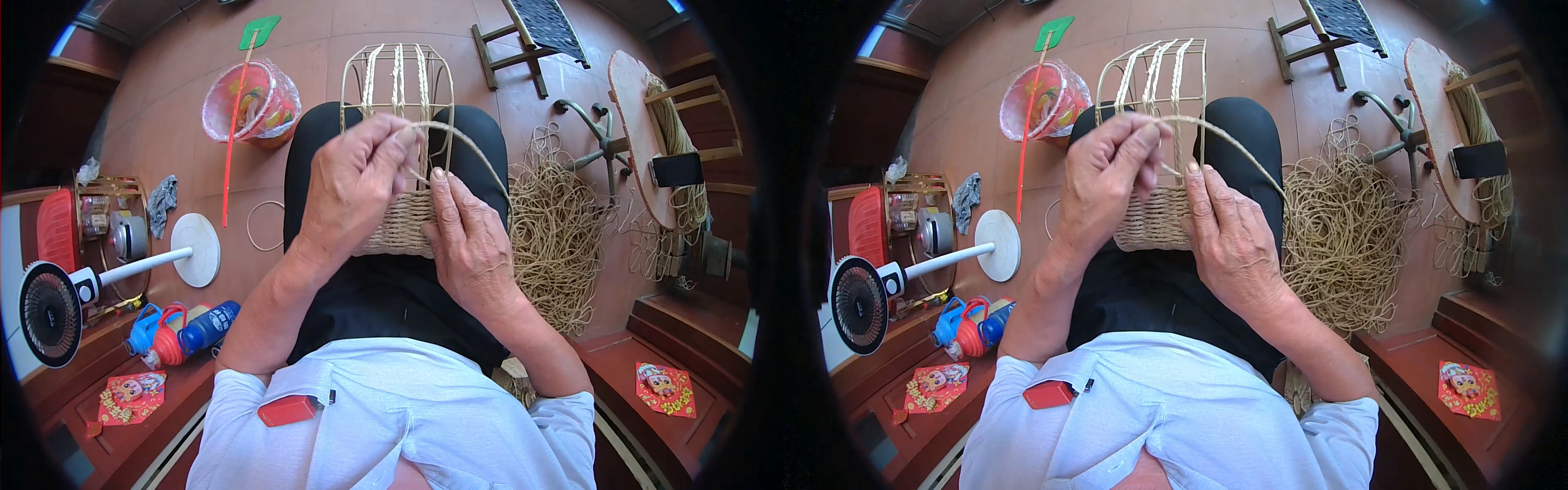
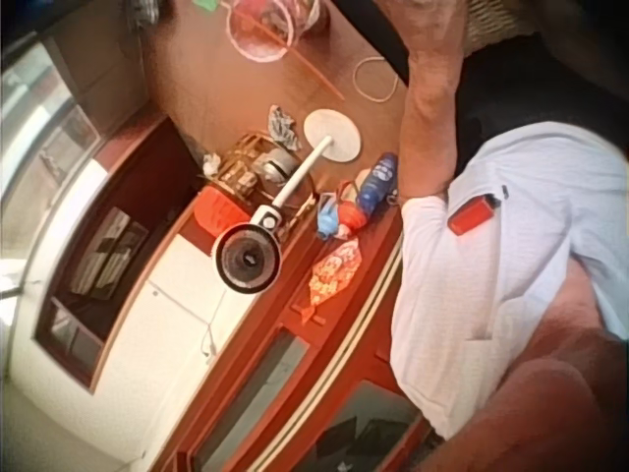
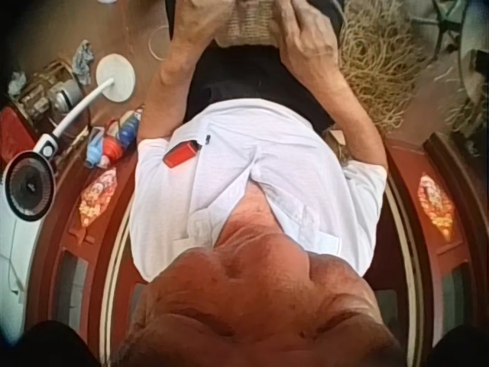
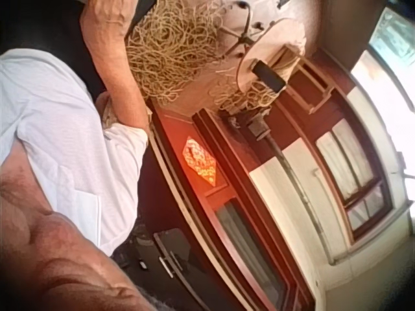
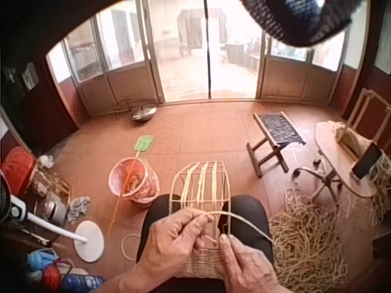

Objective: Hand-weaving a bamboo or straw basket frame using flexible strips.

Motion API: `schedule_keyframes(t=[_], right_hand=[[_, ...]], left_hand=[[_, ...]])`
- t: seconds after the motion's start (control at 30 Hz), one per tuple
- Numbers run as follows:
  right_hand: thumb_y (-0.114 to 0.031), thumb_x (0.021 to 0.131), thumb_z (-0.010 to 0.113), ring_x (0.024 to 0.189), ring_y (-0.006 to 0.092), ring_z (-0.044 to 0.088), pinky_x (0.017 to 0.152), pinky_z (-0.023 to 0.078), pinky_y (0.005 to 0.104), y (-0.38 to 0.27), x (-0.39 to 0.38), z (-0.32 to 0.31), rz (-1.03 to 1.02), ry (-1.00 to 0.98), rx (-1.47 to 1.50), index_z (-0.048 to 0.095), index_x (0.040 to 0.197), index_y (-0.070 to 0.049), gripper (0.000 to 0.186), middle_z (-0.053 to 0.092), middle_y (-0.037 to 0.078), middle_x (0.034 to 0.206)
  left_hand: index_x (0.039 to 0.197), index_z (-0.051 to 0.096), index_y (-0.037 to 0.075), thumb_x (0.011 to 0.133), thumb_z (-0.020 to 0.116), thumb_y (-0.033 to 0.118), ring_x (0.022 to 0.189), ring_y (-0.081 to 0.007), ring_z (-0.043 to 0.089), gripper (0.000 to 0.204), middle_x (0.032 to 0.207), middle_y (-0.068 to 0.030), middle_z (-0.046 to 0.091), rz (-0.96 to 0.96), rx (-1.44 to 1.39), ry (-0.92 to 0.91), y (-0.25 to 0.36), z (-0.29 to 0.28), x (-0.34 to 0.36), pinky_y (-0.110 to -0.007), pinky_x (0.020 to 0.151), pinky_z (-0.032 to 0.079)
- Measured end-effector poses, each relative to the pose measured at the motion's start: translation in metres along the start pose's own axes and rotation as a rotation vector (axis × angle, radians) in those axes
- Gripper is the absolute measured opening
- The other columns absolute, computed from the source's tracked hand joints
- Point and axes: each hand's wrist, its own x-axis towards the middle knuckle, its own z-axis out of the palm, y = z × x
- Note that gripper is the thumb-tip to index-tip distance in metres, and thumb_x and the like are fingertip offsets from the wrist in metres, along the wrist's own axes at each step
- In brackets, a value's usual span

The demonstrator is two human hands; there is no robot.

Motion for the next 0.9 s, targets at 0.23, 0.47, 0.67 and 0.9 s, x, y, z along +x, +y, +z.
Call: schedule_keyframes(t=[0.23,0.47,0.67,0.9], right_hand=[[-0.033,0.108,0.079,0.137,0.0367,0.067,0.118,0.054,0.0467,0.0,-0.005,0.0,-0.024,-0.104,-0.147,0.049,0.171,0.013,0.084,0.06,0.029,0.16],[-0.04,0.107,0.08,0.134,0.0385,0.067,0.117,0.053,0.0487,-0.003,-0.001,-0.002,-0.001,-0.105,-0.109,0.054,0.167,0.008,0.081,0.062,0.026,0.153],[-0.041,0.106,0.081,0.129,0.0355,0.068,0.111,0.052,0.0474,0.004,0.004,0.0,-0.006,-0.081,-0.07,0.061,0.157,0.003,0.071,0.066,0.02,0.141],[-0.039,0.103,0.085,0.125,0.0345,0.069,0.107,0.053,0.0486,0.008,0.003,0.003,0.007,-0.038,-0.023,0.065,0.151,-0.001,0.064,0.067,0.017,0.138]], left_hand=[[0.112,0.084,0.005,0.105,0.086,0.009,0.081,-0.0217,0.075,0.009,0.1,-0.0064,0.076,0.676,0.524,0.039,0.001,0.006,0.046,-0.037,0.073,0.059],[0.106,0.079,0.01,0.101,0.089,0.016,0.085,-0.0284,0.078,0.012,0.099,-0.0069,0.074,0.818,0.728,0.087,-0.004,0.011,0.038,-0.042,0.074,0.061],[0.12,0.073,0.01,0.108,0.079,0.019,0.092,-0.0325,0.08,0.016,0.102,-0.0092,0.074,0.628,0.975,0.011,-0.002,0.018,0.01,-0.045,0.078,0.064],[0.136,0.067,0.007,0.108,0.072,0.008,0.1,-0.0395,0.082,0.028,0.114,-0.018,0.077,0.488,0.694,-0.115,-0.004,0.013,0.004,-0.049,0.084,0.067]])
